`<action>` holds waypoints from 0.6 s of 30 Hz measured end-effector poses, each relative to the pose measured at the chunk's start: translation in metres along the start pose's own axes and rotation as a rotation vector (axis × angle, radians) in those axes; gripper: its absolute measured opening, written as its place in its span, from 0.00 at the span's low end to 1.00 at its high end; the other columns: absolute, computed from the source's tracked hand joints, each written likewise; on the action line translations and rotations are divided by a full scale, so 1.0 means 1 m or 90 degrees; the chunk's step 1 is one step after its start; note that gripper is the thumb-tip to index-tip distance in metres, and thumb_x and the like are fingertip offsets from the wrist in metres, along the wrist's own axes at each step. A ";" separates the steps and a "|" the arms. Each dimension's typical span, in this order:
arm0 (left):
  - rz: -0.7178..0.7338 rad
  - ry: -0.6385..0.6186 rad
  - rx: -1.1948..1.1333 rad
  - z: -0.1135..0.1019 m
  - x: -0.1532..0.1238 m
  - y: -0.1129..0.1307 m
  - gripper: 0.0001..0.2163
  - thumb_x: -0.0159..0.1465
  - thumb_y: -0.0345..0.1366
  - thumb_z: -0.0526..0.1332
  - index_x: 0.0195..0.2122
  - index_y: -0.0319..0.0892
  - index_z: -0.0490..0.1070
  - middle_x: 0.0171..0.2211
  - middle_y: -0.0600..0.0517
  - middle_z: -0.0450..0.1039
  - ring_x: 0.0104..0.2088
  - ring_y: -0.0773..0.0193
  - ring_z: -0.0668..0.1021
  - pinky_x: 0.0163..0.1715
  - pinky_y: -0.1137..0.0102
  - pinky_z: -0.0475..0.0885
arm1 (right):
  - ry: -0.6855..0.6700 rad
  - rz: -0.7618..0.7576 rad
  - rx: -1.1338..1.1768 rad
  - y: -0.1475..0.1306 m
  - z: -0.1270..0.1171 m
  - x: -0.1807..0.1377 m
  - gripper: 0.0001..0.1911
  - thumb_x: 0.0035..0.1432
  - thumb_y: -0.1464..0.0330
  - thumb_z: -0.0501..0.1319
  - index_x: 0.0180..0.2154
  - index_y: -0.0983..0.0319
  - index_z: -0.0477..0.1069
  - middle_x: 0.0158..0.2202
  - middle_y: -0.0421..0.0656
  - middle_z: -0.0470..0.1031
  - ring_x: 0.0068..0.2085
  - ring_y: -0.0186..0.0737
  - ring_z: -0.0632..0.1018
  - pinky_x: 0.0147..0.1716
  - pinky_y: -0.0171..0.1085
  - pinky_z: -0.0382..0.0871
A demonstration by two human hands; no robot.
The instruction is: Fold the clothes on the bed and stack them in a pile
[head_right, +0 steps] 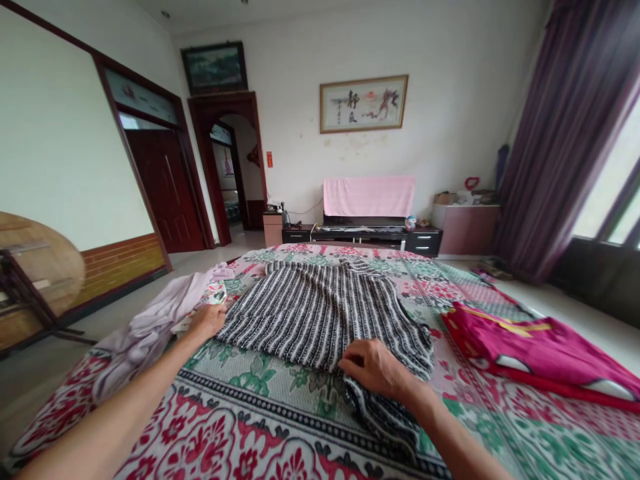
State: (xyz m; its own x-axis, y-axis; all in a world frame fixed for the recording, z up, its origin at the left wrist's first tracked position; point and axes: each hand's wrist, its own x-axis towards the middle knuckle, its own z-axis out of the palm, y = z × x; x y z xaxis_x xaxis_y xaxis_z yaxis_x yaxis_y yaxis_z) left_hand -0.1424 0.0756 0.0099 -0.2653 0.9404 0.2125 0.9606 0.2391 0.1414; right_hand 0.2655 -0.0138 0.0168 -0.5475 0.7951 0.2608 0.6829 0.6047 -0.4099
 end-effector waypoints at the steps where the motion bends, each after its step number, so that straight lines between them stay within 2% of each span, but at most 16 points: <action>1: -0.007 -0.015 0.003 0.001 0.004 -0.001 0.14 0.58 0.31 0.51 0.38 0.41 0.76 0.40 0.44 0.77 0.45 0.55 0.76 0.43 0.67 0.68 | -0.010 0.006 -0.005 0.002 0.000 -0.001 0.14 0.58 0.64 0.53 0.26 0.62 0.72 0.23 0.39 0.70 0.24 0.30 0.68 0.25 0.30 0.58; 5: -0.052 -0.052 0.011 0.001 0.021 0.009 0.15 0.58 0.36 0.53 0.39 0.36 0.76 0.42 0.37 0.75 0.45 0.49 0.76 0.41 0.63 0.69 | -0.036 0.000 -0.056 -0.001 -0.002 -0.004 0.14 0.58 0.64 0.54 0.25 0.62 0.71 0.22 0.39 0.69 0.24 0.30 0.67 0.26 0.31 0.57; 8: -0.096 -0.079 0.019 0.003 0.032 0.018 0.17 0.54 0.34 0.56 0.43 0.35 0.74 0.45 0.34 0.74 0.46 0.47 0.76 0.41 0.61 0.69 | -0.037 -0.038 -0.089 -0.012 -0.005 -0.004 0.12 0.58 0.65 0.54 0.26 0.61 0.70 0.25 0.40 0.69 0.27 0.32 0.68 0.28 0.32 0.59; 13: -0.106 -0.108 0.024 0.004 0.046 0.021 0.17 0.51 0.33 0.58 0.41 0.36 0.75 0.45 0.36 0.74 0.45 0.47 0.76 0.39 0.62 0.70 | -0.044 -0.016 -0.060 -0.024 -0.004 -0.004 0.11 0.54 0.63 0.58 0.38 0.60 0.71 0.35 0.43 0.70 0.36 0.38 0.71 0.37 0.35 0.64; 15: -0.101 -0.109 0.027 0.002 0.052 0.017 0.16 0.50 0.34 0.58 0.39 0.35 0.75 0.42 0.35 0.75 0.44 0.46 0.76 0.38 0.62 0.70 | -0.051 0.014 -0.077 -0.024 0.001 -0.004 0.13 0.49 0.67 0.60 0.40 0.60 0.70 0.37 0.44 0.70 0.38 0.40 0.70 0.39 0.37 0.64; 18: -0.085 -0.099 0.028 -0.002 0.058 0.009 0.15 0.51 0.34 0.57 0.38 0.35 0.76 0.40 0.36 0.76 0.43 0.47 0.77 0.37 0.63 0.70 | -0.057 0.028 -0.093 -0.019 0.008 -0.004 0.18 0.43 0.77 0.54 0.38 0.60 0.70 0.37 0.44 0.69 0.40 0.40 0.70 0.40 0.37 0.63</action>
State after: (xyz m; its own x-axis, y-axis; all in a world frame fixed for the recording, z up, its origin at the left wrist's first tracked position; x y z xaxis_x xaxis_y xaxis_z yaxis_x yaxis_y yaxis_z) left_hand -0.1497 0.1312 0.0257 -0.3783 0.9247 0.0422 0.9212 0.3716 0.1158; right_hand 0.2505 -0.0286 0.0165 -0.5523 0.8174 0.1640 0.7666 0.5752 -0.2854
